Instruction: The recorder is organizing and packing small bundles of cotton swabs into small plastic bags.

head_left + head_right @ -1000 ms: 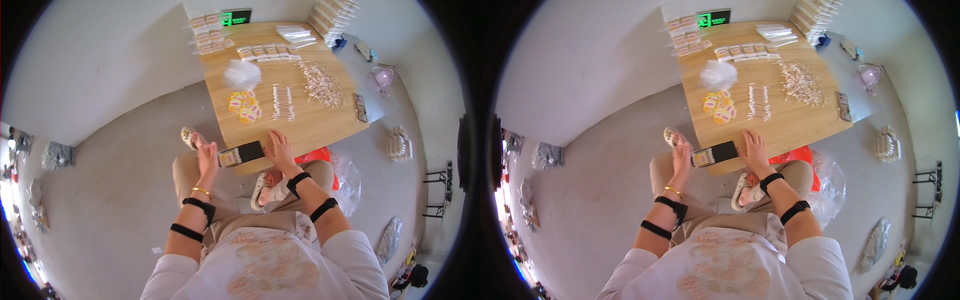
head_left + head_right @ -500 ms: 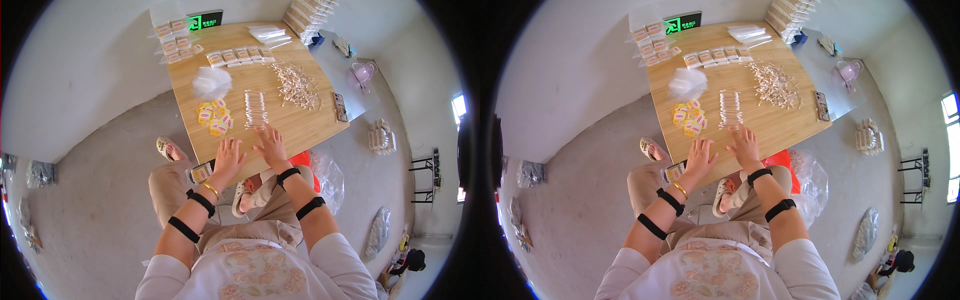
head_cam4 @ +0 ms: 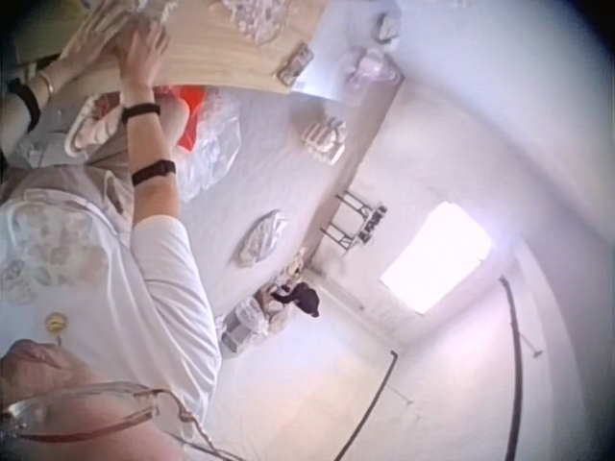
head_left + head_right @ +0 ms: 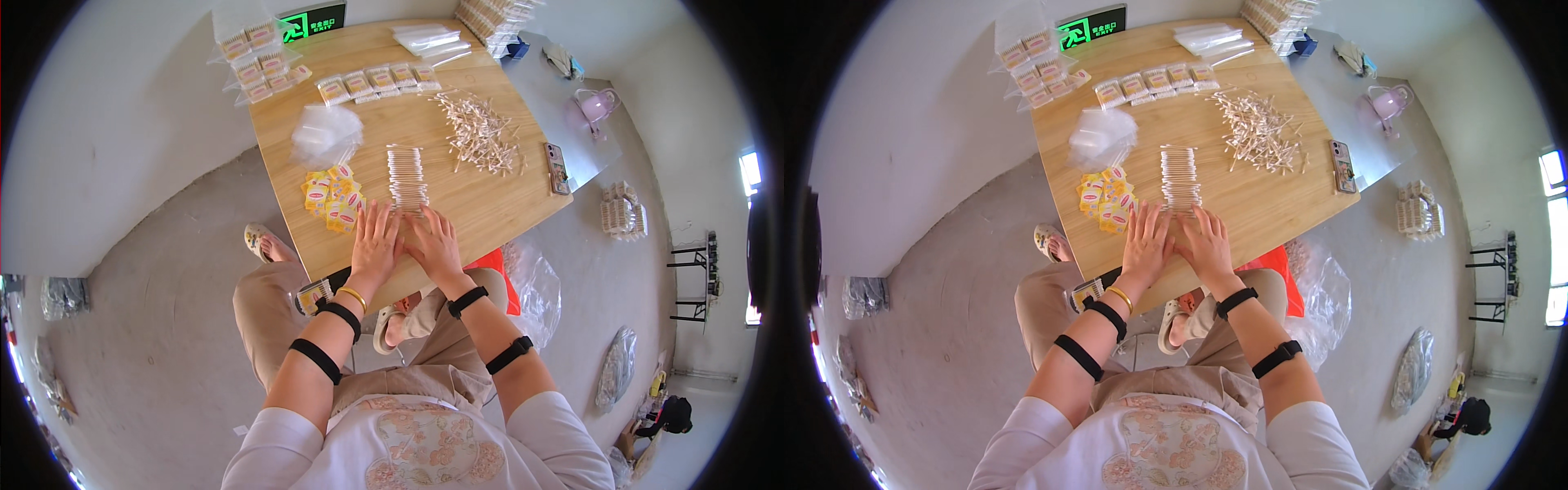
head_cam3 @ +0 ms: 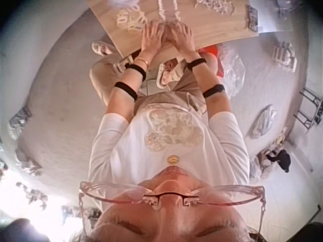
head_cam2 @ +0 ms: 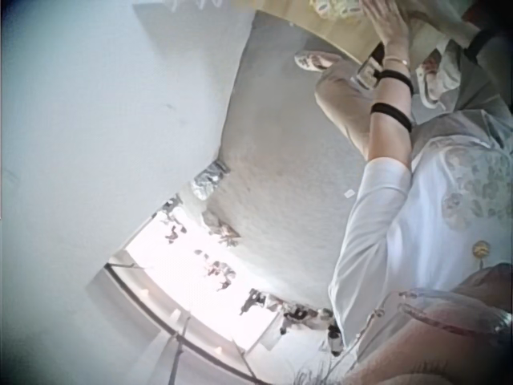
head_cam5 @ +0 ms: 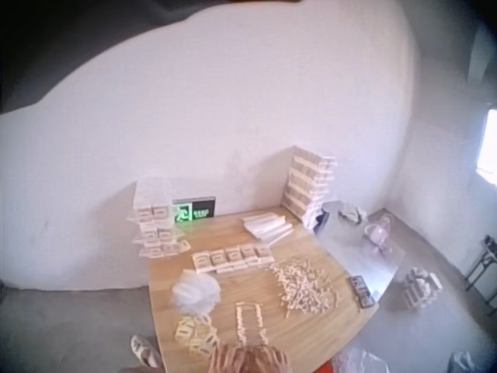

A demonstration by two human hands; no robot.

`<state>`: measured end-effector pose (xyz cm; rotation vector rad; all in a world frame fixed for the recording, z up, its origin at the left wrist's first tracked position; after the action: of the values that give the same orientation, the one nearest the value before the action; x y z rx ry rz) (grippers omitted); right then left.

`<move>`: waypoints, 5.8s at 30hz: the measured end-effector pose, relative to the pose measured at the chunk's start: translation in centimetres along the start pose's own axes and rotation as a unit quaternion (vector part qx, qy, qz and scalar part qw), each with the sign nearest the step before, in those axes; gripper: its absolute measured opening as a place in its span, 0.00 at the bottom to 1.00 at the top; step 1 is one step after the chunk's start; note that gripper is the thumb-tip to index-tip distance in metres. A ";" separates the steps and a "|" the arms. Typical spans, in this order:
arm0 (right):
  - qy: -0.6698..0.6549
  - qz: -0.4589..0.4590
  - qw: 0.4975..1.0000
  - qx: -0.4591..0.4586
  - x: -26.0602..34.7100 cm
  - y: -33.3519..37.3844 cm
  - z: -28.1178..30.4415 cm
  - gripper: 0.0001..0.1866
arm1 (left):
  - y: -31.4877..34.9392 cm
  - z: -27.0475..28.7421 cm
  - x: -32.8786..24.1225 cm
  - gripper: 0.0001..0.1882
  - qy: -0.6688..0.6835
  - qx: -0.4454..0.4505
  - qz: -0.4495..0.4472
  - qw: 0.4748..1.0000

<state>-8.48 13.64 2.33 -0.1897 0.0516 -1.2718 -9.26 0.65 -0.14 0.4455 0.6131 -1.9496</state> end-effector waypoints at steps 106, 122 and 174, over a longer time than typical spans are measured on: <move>-0.023 -0.024 0.998 -0.056 -2.6 -8.1 -0.3 0.11 | -0.4 0.3 -0.4 0.36 -0.056 0.065 0.048 0.995; -0.140 -0.092 0.985 -0.043 -3.9 -3.5 0.6 0.17 | -0.5 0.1 -0.6 0.35 -0.062 0.081 0.036 0.994; 0.038 -0.046 0.998 0.029 1.4 0.9 -2.2 0.41 | 0.9 -0.1 0.3 0.42 -0.037 0.135 -0.036 0.990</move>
<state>-7.51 12.33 0.08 -0.0944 0.0708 -1.3704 -8.55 0.17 -0.64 0.5219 0.3223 -2.1177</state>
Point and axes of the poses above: each hand's wrist, its own y-axis away from the middle knuckle, its own z-axis out of the back of the hand, x = y × z, the point moved 6 cm from there along -y, towards the middle knuckle, and after that the axes turned 13 degrees about y, right-handed, at the moved point
